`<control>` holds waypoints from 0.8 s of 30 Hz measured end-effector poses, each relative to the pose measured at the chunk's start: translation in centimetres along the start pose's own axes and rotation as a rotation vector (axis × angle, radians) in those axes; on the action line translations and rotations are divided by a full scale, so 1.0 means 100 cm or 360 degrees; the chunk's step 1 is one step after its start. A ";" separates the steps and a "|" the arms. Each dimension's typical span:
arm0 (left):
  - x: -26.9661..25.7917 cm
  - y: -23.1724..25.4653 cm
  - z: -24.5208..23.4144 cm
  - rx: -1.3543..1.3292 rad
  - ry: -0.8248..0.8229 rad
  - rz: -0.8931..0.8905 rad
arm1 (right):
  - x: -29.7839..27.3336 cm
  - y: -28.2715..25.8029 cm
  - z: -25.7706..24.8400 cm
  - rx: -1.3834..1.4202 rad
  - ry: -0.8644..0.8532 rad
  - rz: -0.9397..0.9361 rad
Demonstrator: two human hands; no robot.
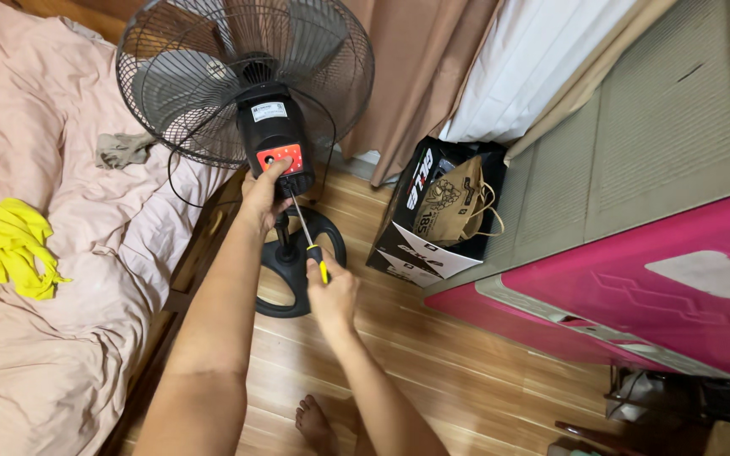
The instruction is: The person uses a screwdriver to remove screws from the control panel of a standing electric fan. They detach the control panel cover, briefly inspect the internal wiring, then reattach the cover and tighten the screws to secure it.
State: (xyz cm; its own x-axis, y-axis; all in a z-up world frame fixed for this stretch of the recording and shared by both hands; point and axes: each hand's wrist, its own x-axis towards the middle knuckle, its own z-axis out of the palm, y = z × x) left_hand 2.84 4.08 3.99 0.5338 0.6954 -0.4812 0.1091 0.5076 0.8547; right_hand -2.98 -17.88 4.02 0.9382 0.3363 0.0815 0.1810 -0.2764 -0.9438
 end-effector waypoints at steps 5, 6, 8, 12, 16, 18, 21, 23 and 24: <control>0.004 -0.001 0.001 -0.0055 -0.0002 -0.0009 | -0.006 -0.019 0.003 -0.0221 0.0043 -0.0045; 0.004 0.000 -0.001 -0.0060 -0.0023 -0.0006 | -0.006 -0.019 0.003 -0.0239 0.0055 -0.0091; 0.004 0.003 -0.004 -0.0038 -0.0024 -0.0002 | -0.005 -0.017 0.003 -0.0227 0.0015 -0.0052; 0.001 0.008 -0.006 0.0033 0.0018 -0.0003 | 0.008 -0.011 -0.003 -0.0116 -0.0094 0.0110; -0.005 0.006 -0.006 0.0040 -0.0006 0.0001 | 0.013 -0.010 -0.014 -0.0103 -0.0152 0.0101; -0.006 0.004 -0.003 0.0025 -0.0003 0.0014 | 0.007 -0.017 -0.013 -0.0276 -0.0107 0.0090; -0.006 0.001 0.002 -0.0051 0.0014 0.0021 | -0.003 -0.029 -0.006 -0.0400 -0.0052 0.0093; -0.006 0.000 -0.002 -0.0046 -0.0006 0.0032 | -0.006 -0.035 -0.003 -0.0430 -0.0012 -0.0010; -0.006 0.000 -0.004 -0.0042 -0.0015 0.0034 | -0.008 -0.037 -0.002 -0.0446 0.0012 -0.0115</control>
State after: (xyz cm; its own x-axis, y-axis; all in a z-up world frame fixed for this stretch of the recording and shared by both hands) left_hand 2.23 3.89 4.19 0.5437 0.7014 -0.4609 0.0754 0.5061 0.8592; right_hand -4.30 -17.30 7.47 0.9218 0.3579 0.1489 0.3212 -0.4901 -0.8103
